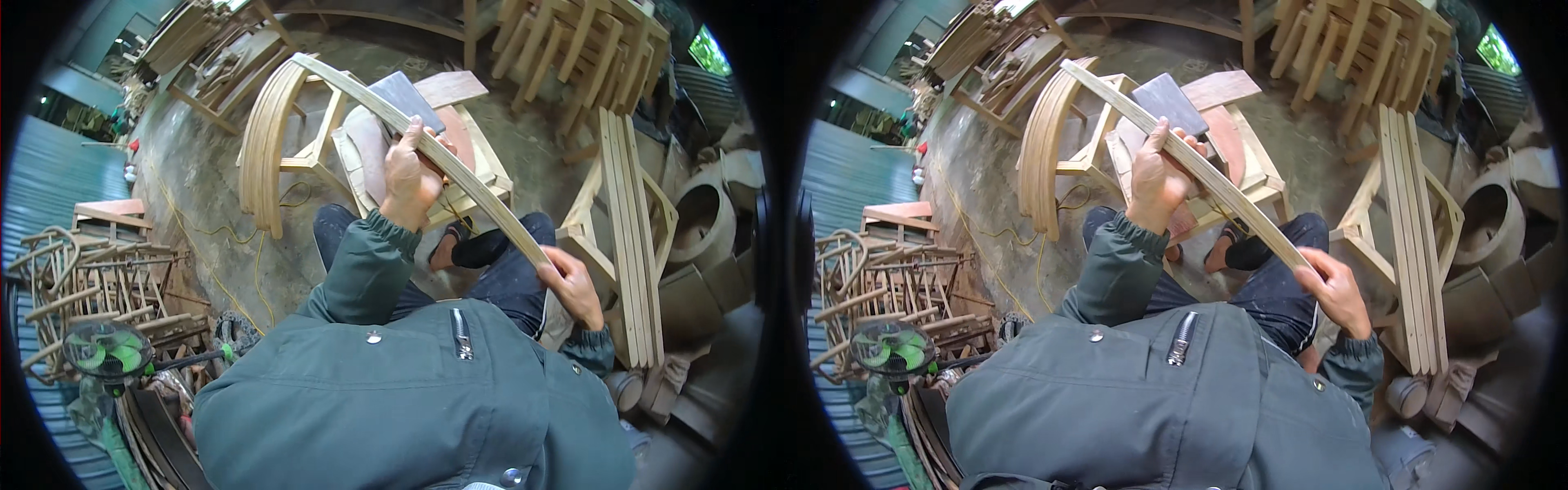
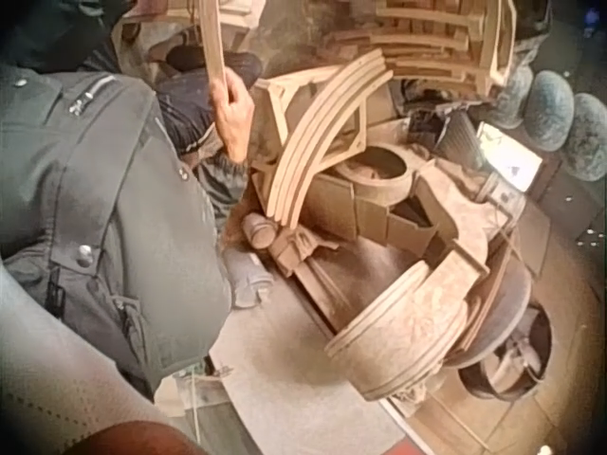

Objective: Sanding curved wooden chair components using a stationary sanding machine.

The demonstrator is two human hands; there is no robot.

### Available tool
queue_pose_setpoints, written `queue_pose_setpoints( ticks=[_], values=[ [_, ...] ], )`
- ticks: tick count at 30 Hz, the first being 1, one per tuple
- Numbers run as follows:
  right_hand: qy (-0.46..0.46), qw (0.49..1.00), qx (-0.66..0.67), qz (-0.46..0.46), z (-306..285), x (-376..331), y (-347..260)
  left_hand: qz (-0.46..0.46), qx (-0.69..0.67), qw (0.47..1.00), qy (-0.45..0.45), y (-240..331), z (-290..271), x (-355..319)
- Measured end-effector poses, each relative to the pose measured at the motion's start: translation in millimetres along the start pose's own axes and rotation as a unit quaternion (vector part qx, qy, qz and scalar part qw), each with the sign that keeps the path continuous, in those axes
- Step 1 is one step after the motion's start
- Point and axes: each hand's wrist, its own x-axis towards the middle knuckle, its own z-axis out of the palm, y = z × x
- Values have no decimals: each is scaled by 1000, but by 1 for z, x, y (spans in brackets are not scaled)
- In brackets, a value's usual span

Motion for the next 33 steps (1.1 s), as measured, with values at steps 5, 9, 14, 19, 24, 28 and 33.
queue_pose_setpoints(
  ticks=[5,9,14,19,24,28,33],
  values=[
    [-91,985,112,92,-32,-36,35,9,-11,1000,16,17,4,9],
    [-119,979,145,83,-36,-45,51,25,90,996,-12,32,0,34],
    [-98,954,265,99,-41,-50,67,-34,-25,998,-36,67,-11,76],
    [-119,937,313,105,-31,-33,52,-21,-6,996,-86,68,-6,87],
    [-274,911,280,125,-22,-17,23,7,-8,990,-142,74,-13,74],
    [-301,893,276,188,-25,-32,44,6,-13,993,-114,30,-3,60],
    [-163,975,48,142,-49,-79,13,22,62,997,-35,4,5,36]
  ],
)
